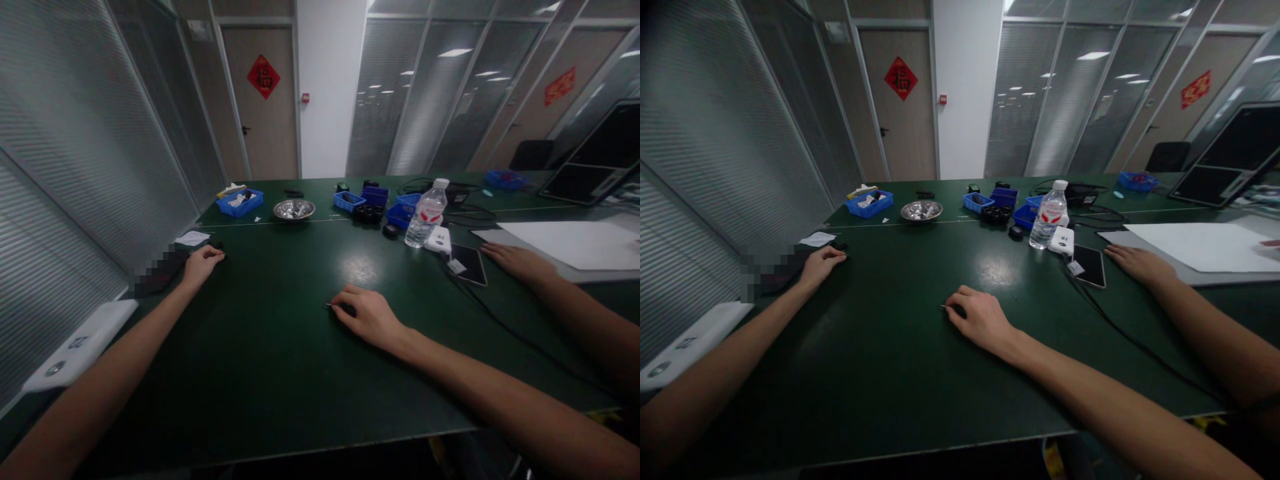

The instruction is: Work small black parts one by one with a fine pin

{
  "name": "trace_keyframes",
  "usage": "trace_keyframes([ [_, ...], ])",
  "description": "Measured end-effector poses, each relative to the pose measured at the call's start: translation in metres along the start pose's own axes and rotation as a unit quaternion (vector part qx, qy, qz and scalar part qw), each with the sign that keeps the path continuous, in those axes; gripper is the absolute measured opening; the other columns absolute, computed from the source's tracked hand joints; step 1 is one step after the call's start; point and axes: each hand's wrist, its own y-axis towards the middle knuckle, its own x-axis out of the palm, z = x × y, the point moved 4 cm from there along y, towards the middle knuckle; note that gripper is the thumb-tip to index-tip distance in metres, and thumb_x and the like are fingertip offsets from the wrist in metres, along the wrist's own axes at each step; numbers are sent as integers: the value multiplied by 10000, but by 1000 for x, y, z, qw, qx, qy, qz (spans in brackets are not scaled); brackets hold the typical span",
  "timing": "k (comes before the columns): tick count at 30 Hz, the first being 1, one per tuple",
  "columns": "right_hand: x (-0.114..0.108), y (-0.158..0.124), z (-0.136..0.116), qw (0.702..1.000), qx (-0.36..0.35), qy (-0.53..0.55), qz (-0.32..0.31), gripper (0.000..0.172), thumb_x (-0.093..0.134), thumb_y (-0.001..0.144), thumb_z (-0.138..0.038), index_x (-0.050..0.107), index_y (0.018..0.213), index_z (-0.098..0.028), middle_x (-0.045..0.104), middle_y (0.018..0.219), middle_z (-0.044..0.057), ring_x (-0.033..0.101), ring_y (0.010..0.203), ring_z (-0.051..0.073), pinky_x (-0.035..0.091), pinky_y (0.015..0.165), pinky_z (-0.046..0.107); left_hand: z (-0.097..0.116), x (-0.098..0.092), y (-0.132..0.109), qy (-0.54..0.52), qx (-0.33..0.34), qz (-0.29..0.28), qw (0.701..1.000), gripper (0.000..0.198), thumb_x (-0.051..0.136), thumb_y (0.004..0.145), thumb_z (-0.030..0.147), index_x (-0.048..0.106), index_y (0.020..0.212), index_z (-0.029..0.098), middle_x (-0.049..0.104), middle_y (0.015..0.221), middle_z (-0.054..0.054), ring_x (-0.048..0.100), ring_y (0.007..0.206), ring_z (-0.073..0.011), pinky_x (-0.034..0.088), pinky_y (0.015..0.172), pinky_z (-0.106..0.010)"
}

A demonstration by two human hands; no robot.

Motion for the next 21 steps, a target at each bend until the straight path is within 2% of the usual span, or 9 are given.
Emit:
trace_keyframes([
  [4, -1, 0, -2, 1000, 2, -1, -1, 252, 531, 1017, -357, 730, 1114, -239, 679, 1058, 45, 655, 824, 160, 500, 735, 287, -2, 3, 2, -6, 15, -23, 1000, 263, 722, 723, 386, 753, 906, 200, 786, 1030, -74, 714, 965, -258, 520, 892, -335],
  [9, -3, 0, -3, 1000, -2, 1, 0, 253, 521, 1023, -351, 725, 1120, -238, 678, 1066, 43, 649, 814, 155, 497, 726, 286, -2, 5, 2, 16, 34, -30, 999, 221, 740, 721, 354, 769, 885, 209, 785, 1034, -74, 715, 978, -266, 515, 914, -337],
  [12, -2, -1, -2, 1000, -2, 4, -2, 255, 517, 1026, -352, 724, 1123, -238, 677, 1063, 39, 647, 810, 154, 495, 719, 285, 1, 4, 0, 26, 44, -14, 999, 232, 732, 745, 325, 774, 944, 214, 780, 1048, -77, 709, 1004, -269, 511, 935, -338],
  [17, -2, -1, -2, 1000, -4, 8, -4, 254, 517, 1026, -353, 723, 1118, -235, 676, 1066, 41, 646, 803, 151, 499, 720, 284, 3, -1, -2, 20, 50, 40, 998, 357, 665, 828, 333, 743, 1151, 202, 747, 1171, -83, 694, 1020, -236, 507, 929, -301],
  [21, -2, 0, 0, 1000, -4, 6, -1, 251, 525, 1022, -353, 724, 1118, -234, 676, 1069, 40, 649, 806, 149, 495, 715, 278, 0, -5, -3, 18, 26, 65, 997, 417, 690, 810, 389, 765, 1170, 193, 761, 1007, -85, 684, 861, -233, 514, 781, -297],
])
